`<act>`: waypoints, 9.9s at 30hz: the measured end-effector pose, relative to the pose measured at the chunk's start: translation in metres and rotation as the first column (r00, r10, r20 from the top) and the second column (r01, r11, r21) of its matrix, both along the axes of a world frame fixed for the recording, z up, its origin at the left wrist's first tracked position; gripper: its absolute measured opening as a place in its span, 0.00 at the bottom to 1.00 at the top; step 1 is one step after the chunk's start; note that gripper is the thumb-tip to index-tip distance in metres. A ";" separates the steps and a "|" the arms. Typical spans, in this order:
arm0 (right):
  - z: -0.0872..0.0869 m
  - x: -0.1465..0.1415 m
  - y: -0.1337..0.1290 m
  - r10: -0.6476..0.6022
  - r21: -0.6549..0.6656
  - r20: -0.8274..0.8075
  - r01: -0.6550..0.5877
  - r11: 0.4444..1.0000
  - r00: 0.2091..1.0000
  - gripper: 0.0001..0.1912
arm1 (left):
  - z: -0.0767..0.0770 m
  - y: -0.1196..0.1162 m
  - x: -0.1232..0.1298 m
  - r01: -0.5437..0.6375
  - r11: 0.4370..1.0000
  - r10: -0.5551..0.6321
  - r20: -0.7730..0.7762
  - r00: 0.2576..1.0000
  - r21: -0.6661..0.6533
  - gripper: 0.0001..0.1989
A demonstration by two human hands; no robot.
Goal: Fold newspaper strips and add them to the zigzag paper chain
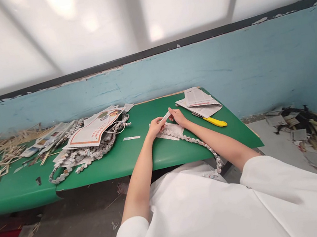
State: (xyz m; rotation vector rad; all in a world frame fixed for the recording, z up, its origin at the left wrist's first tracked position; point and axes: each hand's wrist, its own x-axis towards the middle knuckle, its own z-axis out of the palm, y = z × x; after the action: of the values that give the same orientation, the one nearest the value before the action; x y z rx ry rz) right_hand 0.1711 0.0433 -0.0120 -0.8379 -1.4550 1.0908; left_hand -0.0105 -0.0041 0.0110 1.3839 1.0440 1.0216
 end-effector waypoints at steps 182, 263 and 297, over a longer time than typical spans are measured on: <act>0.010 -0.010 -0.020 -0.008 0.030 -0.087 0.010 1.000 0.996 0.31 | -0.009 0.006 0.008 0.173 0.982 -0.178 0.078 0.981 0.070 0.29; -0.011 0.003 0.018 -0.194 -0.078 -0.079 0.188 0.979 0.978 0.31 | -0.012 0.009 0.003 0.114 0.993 -0.115 -0.134 0.984 -0.013 0.20; -0.009 0.001 -0.002 -0.192 0.031 0.035 0.191 0.981 0.981 0.27 | -0.013 -0.003 0.007 0.028 0.995 0.005 -0.311 0.950 0.100 0.22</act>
State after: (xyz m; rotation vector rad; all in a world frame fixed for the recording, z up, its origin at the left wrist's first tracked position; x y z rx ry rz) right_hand 0.1724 0.0413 -0.0212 -0.9627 -1.3861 0.9123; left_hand -0.0039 -0.0074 -0.0017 1.6728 1.2238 0.8753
